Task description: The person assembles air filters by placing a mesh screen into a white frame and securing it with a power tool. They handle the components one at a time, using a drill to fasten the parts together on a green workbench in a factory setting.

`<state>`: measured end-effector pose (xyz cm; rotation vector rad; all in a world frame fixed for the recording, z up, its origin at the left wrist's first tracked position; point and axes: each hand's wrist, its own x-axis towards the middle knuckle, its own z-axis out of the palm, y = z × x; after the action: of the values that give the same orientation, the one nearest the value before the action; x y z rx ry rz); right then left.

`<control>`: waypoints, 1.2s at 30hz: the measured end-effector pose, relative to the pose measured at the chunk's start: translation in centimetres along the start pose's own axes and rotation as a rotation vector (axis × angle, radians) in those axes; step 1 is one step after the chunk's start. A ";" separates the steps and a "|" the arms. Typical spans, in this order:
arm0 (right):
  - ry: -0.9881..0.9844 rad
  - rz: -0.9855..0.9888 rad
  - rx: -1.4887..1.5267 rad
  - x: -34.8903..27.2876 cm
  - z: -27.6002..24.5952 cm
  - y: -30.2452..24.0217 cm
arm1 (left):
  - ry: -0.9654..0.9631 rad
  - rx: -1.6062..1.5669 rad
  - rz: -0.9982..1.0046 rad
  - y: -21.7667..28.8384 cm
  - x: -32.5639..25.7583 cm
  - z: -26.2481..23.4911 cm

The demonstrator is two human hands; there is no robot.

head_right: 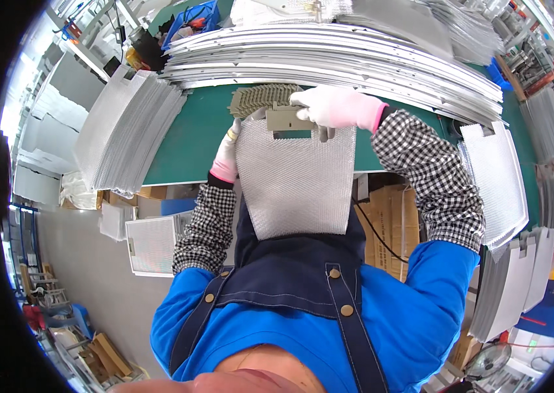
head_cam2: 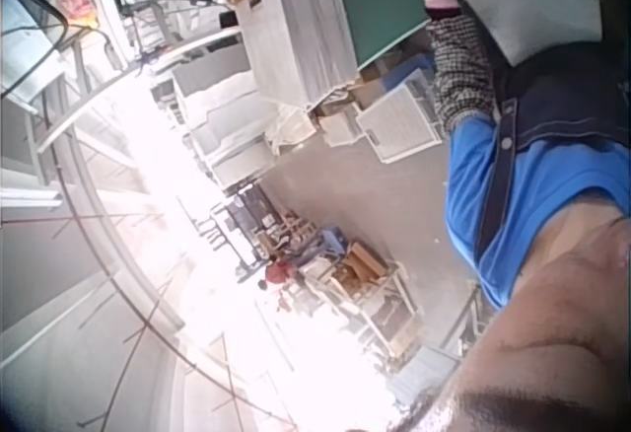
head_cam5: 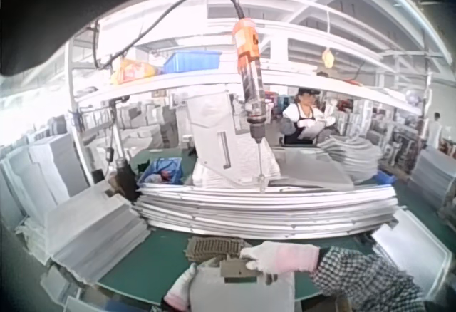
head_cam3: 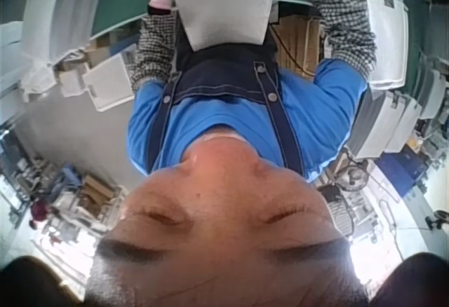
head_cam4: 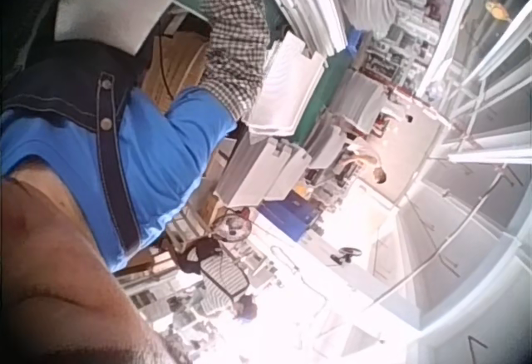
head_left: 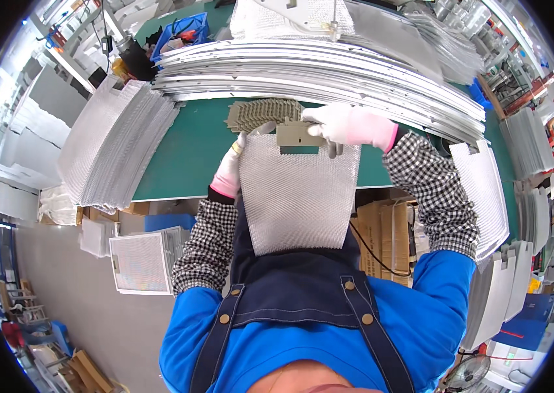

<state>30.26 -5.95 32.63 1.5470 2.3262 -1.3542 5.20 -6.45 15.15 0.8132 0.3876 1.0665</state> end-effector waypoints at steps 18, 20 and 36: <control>0.065 0.013 -0.127 0.9 0.6 0.8 | 0.007 1.653 -0.135 5.7 3.0 6.4; 0.032 -0.013 -0.344 1.6 0.6 0.4 | 0.000 1.740 -0.200 5.9 3.2 6.8; 0.108 -0.113 -0.327 3.4 0.3 7.6 | -0.078 1.457 0.173 4.6 3.3 3.1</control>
<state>34.21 -2.78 26.07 1.4393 2.5727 -0.8658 5.82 -3.61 20.95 2.1873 1.0738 0.7827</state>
